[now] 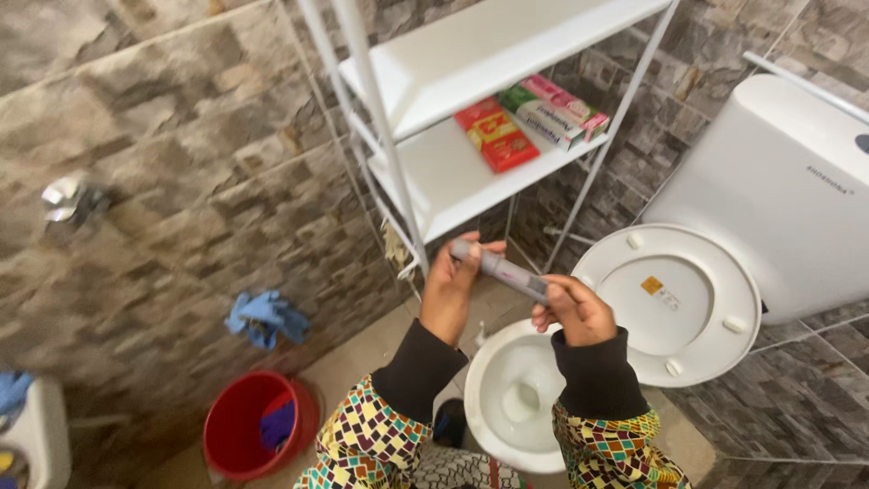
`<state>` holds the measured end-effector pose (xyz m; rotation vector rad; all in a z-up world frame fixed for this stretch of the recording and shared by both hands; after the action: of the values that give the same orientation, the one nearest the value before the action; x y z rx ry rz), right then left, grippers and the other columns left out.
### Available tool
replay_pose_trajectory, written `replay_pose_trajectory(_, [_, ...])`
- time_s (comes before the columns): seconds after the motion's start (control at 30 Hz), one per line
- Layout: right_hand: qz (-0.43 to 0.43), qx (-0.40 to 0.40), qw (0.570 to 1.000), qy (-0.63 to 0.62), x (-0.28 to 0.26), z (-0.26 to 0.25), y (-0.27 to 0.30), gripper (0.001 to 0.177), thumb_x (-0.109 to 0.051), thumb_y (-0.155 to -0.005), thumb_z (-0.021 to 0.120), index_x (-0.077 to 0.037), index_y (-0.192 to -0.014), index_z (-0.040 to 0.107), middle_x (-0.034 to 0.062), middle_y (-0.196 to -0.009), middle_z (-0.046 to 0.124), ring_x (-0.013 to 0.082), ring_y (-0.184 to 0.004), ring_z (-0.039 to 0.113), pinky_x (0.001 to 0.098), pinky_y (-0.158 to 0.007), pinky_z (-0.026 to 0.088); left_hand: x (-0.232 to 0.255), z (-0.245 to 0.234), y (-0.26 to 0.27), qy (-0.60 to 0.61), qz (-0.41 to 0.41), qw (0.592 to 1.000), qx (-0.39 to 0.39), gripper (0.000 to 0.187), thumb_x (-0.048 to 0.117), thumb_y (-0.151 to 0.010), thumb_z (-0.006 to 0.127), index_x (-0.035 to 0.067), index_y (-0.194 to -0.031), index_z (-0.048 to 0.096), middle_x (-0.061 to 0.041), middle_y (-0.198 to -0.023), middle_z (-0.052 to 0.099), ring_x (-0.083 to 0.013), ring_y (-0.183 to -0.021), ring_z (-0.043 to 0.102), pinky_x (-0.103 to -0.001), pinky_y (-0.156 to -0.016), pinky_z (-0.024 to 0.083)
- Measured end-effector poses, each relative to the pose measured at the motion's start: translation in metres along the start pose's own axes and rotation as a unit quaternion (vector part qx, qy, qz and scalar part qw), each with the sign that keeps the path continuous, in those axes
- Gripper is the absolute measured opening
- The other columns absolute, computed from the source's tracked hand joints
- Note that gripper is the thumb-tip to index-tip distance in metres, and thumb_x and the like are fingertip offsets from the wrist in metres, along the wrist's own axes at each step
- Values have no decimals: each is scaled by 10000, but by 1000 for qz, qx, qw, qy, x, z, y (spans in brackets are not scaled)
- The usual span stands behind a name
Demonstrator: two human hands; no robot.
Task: The person picks up various toiletries, medicine bottles, and cleaning supplies from the sink and a bucket, and organizes them by placing them onto the tiers of a white storage shelf in the bathroom.
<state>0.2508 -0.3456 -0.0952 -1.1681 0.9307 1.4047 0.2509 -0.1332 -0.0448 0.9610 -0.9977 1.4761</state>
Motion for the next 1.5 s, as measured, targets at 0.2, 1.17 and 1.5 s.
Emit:
replay_pose_trajectory(0.2, [145,-375,897,-187,-24,73,87,615,-390,-1022,572,48,-1436,453,85,-814,572,166,-653,597,284,-535,474,79,-12,104,167,1,978,-126,525,315,-1072,523,-27,-1457,420,-223,-1409,607,-296,-1316,609,-374,-1117,496])
replay_pose_trajectory(1.17, [382,-620,661,-181,32,353,287,307,-230,-1007,626,-33,-1203,495,44,-669,602,123,-459,544,253,-381,431,207,-207,396,117,54,991,42,327,206,-1056,639,-59,-1245,624,-95,-733,666,-200,-739,730,-445,-866,643])
replay_pose_trajectory(1.5, [2,-420,905,65,46,491,319,753,-235,-918,762,51,-1546,460,335,-1093,637,444,-975,661,519,-884,556,229,-326,543,-138,187,942,244,772,-92,-809,597,8,-1549,403,-123,-1682,301,-280,-1527,351,-417,-1144,388])
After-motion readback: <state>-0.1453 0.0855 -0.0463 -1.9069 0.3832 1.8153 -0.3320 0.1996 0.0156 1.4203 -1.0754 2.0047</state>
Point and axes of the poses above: each hand's wrist, its own y-axis away from the middle knuckle, its own z-axis out of the palm, x = y × z, the point moved 1 cm from there along -y, towards the middle knuckle
